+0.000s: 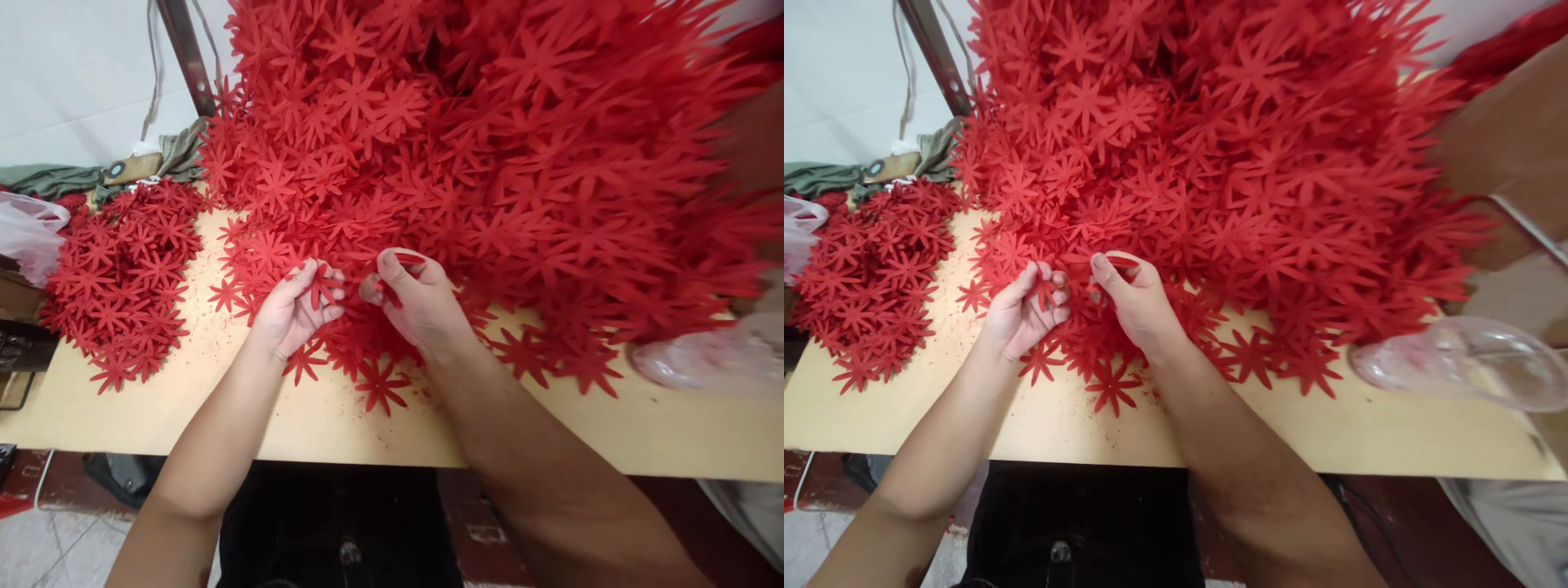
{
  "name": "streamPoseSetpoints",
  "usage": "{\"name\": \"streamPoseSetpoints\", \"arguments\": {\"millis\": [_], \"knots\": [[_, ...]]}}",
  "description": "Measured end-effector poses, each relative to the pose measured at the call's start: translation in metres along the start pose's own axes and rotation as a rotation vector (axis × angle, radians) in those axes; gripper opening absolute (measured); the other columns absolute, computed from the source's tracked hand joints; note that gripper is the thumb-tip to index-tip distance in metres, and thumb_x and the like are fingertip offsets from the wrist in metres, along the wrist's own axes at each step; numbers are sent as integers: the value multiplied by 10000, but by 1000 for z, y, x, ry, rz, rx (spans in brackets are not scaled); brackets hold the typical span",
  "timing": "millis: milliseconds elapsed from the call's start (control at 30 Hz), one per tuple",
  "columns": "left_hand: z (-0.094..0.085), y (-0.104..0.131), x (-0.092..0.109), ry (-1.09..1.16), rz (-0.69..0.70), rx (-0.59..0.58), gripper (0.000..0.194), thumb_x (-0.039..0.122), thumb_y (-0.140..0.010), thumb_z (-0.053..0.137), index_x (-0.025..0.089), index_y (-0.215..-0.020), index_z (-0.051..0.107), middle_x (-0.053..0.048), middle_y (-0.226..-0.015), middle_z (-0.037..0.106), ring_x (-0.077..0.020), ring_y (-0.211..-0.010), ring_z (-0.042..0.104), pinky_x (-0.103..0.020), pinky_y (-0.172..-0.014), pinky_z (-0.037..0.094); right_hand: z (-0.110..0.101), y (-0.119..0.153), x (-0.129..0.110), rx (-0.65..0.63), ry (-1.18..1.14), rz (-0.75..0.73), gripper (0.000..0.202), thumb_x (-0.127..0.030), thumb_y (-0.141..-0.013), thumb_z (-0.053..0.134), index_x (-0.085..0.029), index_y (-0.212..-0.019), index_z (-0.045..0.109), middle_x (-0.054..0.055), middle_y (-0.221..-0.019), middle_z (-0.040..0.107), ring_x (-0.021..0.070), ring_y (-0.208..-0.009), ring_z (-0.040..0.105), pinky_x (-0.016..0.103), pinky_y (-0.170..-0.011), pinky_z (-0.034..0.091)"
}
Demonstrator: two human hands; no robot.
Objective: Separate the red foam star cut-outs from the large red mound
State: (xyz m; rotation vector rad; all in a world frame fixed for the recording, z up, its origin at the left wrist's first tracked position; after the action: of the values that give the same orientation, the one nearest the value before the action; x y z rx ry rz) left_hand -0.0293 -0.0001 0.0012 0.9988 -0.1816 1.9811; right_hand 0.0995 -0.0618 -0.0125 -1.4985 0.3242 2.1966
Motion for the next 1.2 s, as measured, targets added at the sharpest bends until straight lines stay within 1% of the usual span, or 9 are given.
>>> {"name": "streamPoseSetpoints", "arguments": {"millis": [100, 200, 467, 667, 800, 933, 1000, 1067, 1200], "knots": [[-2, -5, -3, -134, 38, 68, 99, 261, -770, 614, 174, -811, 594, 19, -702, 623, -66, -591, 586, -189, -561, 459, -3, -2, 4, -18, 34, -32, 368, -534, -599, 718, -221, -675, 540, -65, -579, 448, 47, -504, 411, 191, -480, 381], [-4, -9, -6, -280, 185, 109, 144, 242, -740, 652, 187, -869, 620, 49, -620, 581, -42, -549, 536, -168, -561, 433, -4, -3, 6, -46, 75, -9, 387, -561, -596, 704, -228, -717, 547, -63, -610, 472, 53, -526, 422, 193, -504, 393], [10, -5, -11, -419, 356, 158, 259, 274, -575, 785, 182, -753, 621, 55, -706, 604, -37, -651, 528, -168, -675, 425, 6, 2, -10, -134, 353, -59, 510, -627, -611, 647, -166, -514, 450, -53, -527, 355, 46, -520, 328, 208, -488, 292], [4, -8, -4, -258, 389, 306, 217, 256, -619, 742, 180, -657, 543, 79, -532, 454, -24, -469, 381, -169, -491, 339, 8, 2, -6, -236, 231, 14, 464, -623, -602, 659, -190, -612, 492, -63, -530, 423, 53, -503, 375, 213, -499, 339], [-4, -10, 6, -126, 412, 365, 239, 234, -621, 731, 186, -644, 498, 90, -469, 373, -28, -427, 340, -171, -436, 287, -2, -3, -4, -132, 237, -20, 415, -553, -616, 699, -192, -638, 496, -61, -546, 453, 50, -493, 398, 206, -496, 357], [-1, -8, 5, -172, 392, 294, 242, 245, -603, 748, 173, -644, 521, 87, -467, 395, -21, -425, 349, -166, -432, 286, -12, -8, -7, 32, 391, -240, 366, -546, -653, 677, -209, -777, 610, 17, -796, 591, 128, -769, 560, 279, -708, 477], [2, -7, 0, -224, 374, 249, 252, 265, -590, 762, 167, -652, 537, 87, -472, 423, -18, -424, 360, -164, -437, 297, -12, -7, -11, 77, 492, -364, 370, -548, -676, 657, -226, -860, 649, 61, -1025, 607, 188, -1036, 542, 348, -895, 451], [4, -6, -4, -294, 378, 249, 274, 280, -570, 778, 166, -655, 543, 84, -498, 472, -15, -430, 381, -162, -454, 324, -10, -4, -14, 60, 511, -409, 379, -576, -722, 593, -238, -879, 665, 63, -1098, 605, 205, -1140, 504, 378, -986, 399], [5, -7, -9, -415, 420, 276, 274, 283, -553, 791, 167, -667, 570, 65, -612, 572, -19, -519, 471, -154, -567, 411, -1, 0, -10, -90, 345, -221, 397, -602, -688, 606, -223, -800, 644, 12, -766, 631, 139, -761, 590, 303, -741, 484]]}}
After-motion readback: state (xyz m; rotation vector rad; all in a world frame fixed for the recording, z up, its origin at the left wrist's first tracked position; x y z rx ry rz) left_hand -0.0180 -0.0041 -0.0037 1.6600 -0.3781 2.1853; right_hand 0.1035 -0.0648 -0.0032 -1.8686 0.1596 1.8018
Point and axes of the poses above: each hand's wrist, its own y-axis away from the middle knuckle, its own z-axis out of the palm, x = y × z, the point moved 1 cm from there along -y, towards the middle knuckle
